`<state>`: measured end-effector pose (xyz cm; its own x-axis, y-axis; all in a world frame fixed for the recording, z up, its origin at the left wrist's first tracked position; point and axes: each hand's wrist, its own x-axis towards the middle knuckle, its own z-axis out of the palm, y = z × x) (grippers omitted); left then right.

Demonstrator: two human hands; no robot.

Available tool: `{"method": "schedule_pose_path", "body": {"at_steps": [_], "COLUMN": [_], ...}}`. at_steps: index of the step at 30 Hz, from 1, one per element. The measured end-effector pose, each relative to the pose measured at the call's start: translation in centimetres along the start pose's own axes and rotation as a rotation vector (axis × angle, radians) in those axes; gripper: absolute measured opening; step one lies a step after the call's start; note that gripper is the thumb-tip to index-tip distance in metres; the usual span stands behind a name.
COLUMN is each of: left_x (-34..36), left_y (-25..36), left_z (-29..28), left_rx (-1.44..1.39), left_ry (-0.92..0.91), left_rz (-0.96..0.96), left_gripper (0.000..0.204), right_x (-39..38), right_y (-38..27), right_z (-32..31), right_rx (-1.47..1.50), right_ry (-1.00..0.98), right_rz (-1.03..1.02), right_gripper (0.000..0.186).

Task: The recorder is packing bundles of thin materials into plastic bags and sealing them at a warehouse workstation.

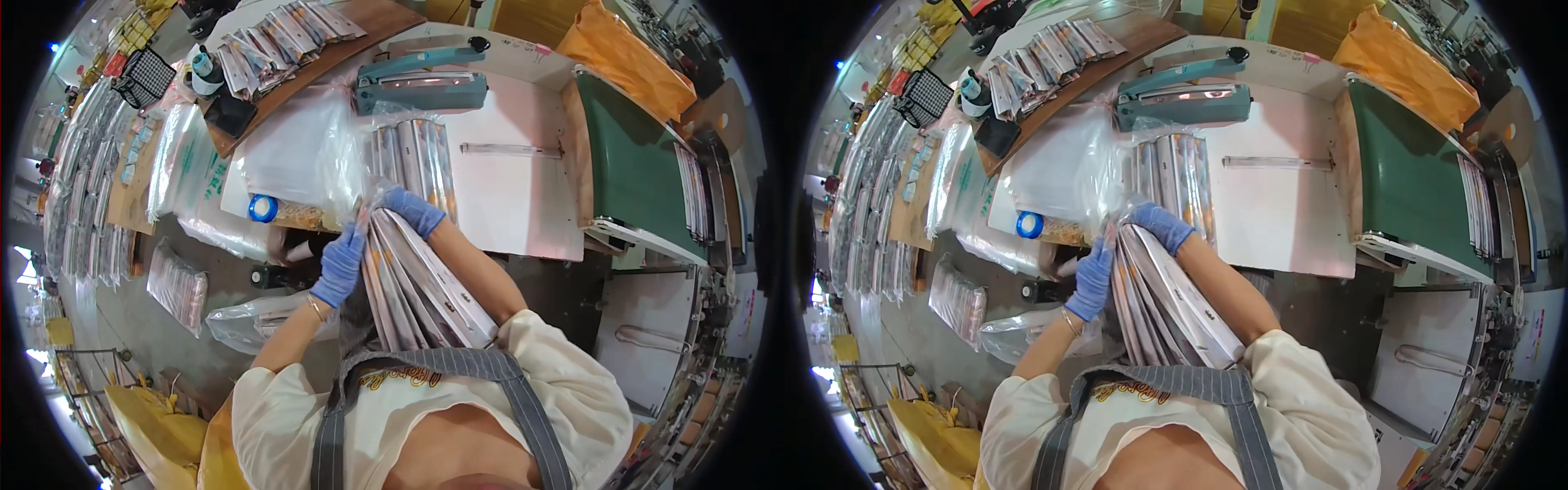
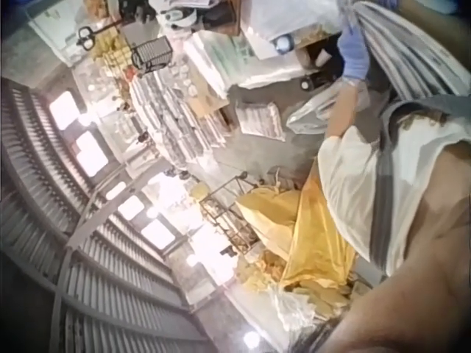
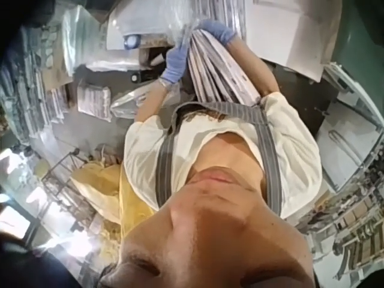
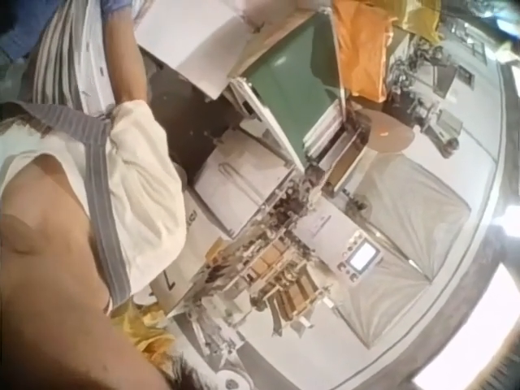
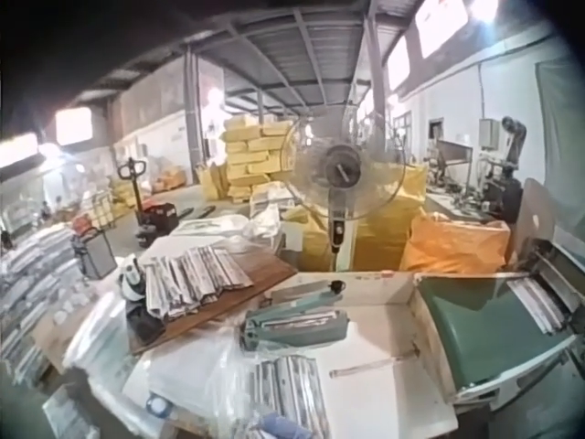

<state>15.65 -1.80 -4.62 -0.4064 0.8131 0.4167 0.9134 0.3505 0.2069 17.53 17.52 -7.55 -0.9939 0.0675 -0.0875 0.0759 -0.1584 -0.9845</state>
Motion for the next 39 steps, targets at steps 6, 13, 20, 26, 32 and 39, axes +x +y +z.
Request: {"method": "schedule_pose_path", "body": {"at_steps": [6,13,20,26,32,39], "left_x": [2.7,8.1,18.8,18.2,18.1,16.9], "left_y": [7.5,7.7,-0.9,-1.3,0.7,0.5], "left_z": [-1.6,6.5,3.9,3.4,6.6,5.9], "left_rx": [-0.166,-0.281,0.14,0.33,0.264,0.241], "left_ry": [-0.009,-0.054,-0.33,-0.569,-0.565,-0.494], "left_rz": [0.265,0.573,0.455,0.509,0.5,0.419], "left_gripper": [0.057,0.041,0.072,0.07,0.065,0.065], "right_x": [-15.7,-18.0,-1.8,-5.2,-13.4,-21.0], "right_y": [4.4,-3.3,0.1,0.3,0.8,-4.7], "right_z": [-3.5,-1.5,-6.9,-17.5,-22.6,-9.9], "right_rx": [0.11,0.502,0.504,-1.477,-1.223,-0.362], "right_ry": [0.207,0.869,0.768,0.994,0.998,0.237], "right_rz": [0.003,-0.018,-0.184,-0.055,0.107,0.121], "right_gripper": [0.044,0.04,0.038,0.026,0.023,0.024]}}
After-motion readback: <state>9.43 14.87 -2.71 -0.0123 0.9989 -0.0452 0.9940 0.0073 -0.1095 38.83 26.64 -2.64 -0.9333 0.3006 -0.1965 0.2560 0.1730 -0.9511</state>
